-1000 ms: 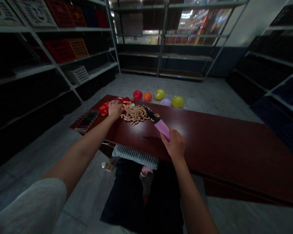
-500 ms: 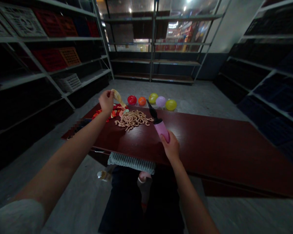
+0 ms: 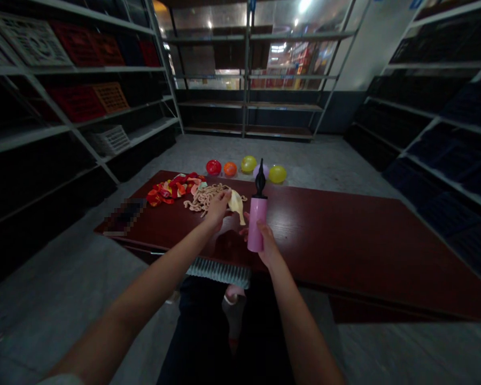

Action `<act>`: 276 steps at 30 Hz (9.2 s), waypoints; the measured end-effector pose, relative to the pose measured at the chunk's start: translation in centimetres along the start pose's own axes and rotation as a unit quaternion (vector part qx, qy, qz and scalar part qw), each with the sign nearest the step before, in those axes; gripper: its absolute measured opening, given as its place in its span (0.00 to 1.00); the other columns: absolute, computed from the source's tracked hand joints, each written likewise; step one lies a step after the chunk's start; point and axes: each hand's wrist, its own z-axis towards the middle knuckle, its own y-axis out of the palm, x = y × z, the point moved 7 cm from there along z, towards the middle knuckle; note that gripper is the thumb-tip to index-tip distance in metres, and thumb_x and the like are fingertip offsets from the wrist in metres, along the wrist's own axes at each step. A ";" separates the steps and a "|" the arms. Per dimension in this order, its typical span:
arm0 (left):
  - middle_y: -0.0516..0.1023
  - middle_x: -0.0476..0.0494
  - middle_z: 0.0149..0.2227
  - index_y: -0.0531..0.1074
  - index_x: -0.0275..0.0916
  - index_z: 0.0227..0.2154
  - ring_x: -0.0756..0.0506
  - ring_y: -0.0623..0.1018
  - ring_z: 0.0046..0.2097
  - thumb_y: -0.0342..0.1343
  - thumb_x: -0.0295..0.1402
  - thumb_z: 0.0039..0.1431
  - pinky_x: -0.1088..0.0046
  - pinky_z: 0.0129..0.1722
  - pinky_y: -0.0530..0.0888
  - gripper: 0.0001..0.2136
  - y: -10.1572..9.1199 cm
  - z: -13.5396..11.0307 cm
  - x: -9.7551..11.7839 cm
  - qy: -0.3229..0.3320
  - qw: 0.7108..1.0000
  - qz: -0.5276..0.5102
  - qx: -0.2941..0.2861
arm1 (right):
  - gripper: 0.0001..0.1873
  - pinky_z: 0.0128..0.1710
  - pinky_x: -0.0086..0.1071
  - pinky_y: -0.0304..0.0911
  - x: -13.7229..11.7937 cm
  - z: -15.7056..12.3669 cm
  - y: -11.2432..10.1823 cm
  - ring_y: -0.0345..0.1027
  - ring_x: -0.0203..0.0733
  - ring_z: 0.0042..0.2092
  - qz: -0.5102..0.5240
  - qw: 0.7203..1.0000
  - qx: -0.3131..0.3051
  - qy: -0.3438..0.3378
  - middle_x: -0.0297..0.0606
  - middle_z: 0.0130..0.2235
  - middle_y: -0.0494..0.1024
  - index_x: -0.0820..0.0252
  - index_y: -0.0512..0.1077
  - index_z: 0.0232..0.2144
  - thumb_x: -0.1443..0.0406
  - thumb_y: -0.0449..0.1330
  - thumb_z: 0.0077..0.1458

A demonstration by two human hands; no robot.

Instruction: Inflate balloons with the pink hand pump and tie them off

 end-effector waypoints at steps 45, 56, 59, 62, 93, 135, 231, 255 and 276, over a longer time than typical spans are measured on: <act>0.80 0.41 0.36 0.78 0.35 0.35 0.47 0.75 0.33 0.62 0.47 0.51 0.73 0.32 0.69 0.18 -1.0 -4.5 -2.4 -0.043 0.962 0.194 -0.185 | 0.27 0.23 0.30 0.67 -0.1 -1.2 1.0 0.67 0.36 0.23 -0.029 0.998 -0.043 0.043 0.33 0.24 0.76 0.58 0.73 0.41 0.45 0.62 0.48; 0.79 0.38 0.31 0.78 0.33 0.27 0.52 0.71 0.26 0.58 0.48 0.56 0.77 0.25 0.65 0.20 -1.6 -6.1 -2.2 -0.127 0.929 0.155 -0.310 | 0.22 0.22 0.30 0.67 0.4 -1.6 1.2 0.68 0.36 0.23 -0.054 0.996 -0.060 0.047 0.33 0.25 0.77 0.59 0.73 0.37 0.49 0.66 0.47; 0.80 0.37 0.38 0.80 0.34 0.35 0.52 0.73 0.30 0.60 0.40 0.57 0.77 0.31 0.70 0.13 -2.9 -4.9 -0.3 -0.121 0.959 0.008 -0.256 | 0.24 0.21 0.29 0.65 0.0 -1.8 1.6 0.68 0.35 0.23 -0.051 0.996 -0.065 0.030 0.36 0.31 0.80 0.58 0.73 0.42 0.49 0.64 0.49; 0.79 0.38 0.46 0.78 0.37 0.42 0.52 0.76 0.34 0.58 0.35 0.60 0.76 0.37 0.73 0.11 -5.3 -2.8 2.6 -0.068 0.981 -0.095 -0.153 | 0.27 0.21 0.30 0.64 -0.6 -1.9 2.1 0.69 0.34 0.23 -0.050 0.995 -0.083 0.011 0.41 0.43 0.80 0.57 0.71 0.49 0.48 0.62 0.51; 0.82 0.43 0.35 0.77 0.36 0.37 0.52 0.79 0.32 0.51 0.36 0.66 0.79 0.33 0.74 0.12 -9.4 -0.3 3.9 -0.065 0.965 -0.254 0.015 | 0.29 0.18 0.32 0.66 -1.0 -4.2 6.0 0.68 0.36 0.21 -0.320 0.938 -0.098 0.094 0.36 0.34 0.79 0.56 0.66 0.52 0.50 0.62 0.51; 0.53 0.57 0.13 0.75 0.29 0.44 0.53 0.60 0.17 0.52 0.37 0.63 0.76 0.25 0.68 0.16 -6.3 -5.1 4.1 -0.128 0.894 -0.402 -0.150 | 0.27 0.19 0.30 0.63 -0.4 -6.9 7.3 0.68 0.35 0.22 -0.203 0.933 -0.177 0.240 0.41 0.35 0.79 0.57 0.67 0.49 0.47 0.57 0.55; 0.45 0.58 0.14 0.47 0.41 0.20 0.54 0.51 0.13 0.41 0.41 0.69 0.75 0.17 0.53 0.21 -5.1 -0.6 7.8 -0.040 0.907 -0.411 0.081 | 0.22 0.29 0.32 0.51 -10.4 -7.6 -1.1 0.72 0.44 0.33 -0.865 0.410 0.087 -0.277 0.41 0.34 0.78 0.60 0.71 0.44 0.50 0.52 0.60; 0.47 0.58 0.14 0.46 0.41 0.20 0.55 0.50 0.13 0.46 0.32 0.65 0.76 0.16 0.50 0.19 -2.0 -2.3 4.7 -0.057 0.883 -0.456 0.096 | 0.18 0.28 0.33 0.45 -10.5 -5.3 6.2 0.71 0.43 0.33 -0.877 0.424 0.036 -0.222 0.43 0.36 0.79 0.59 0.69 0.42 0.52 0.52 0.60; 0.46 0.58 0.14 0.47 0.40 0.20 0.55 0.50 0.14 0.46 0.38 0.67 0.76 0.16 0.51 0.21 -5.6 -4.3 8.0 0.054 0.892 -0.425 0.146 | 0.21 0.31 0.32 0.54 -10.5 -5.3 1.3 0.74 0.45 0.34 -0.842 0.524 0.003 -0.127 0.40 0.37 0.81 0.56 0.70 0.43 0.50 0.57 0.54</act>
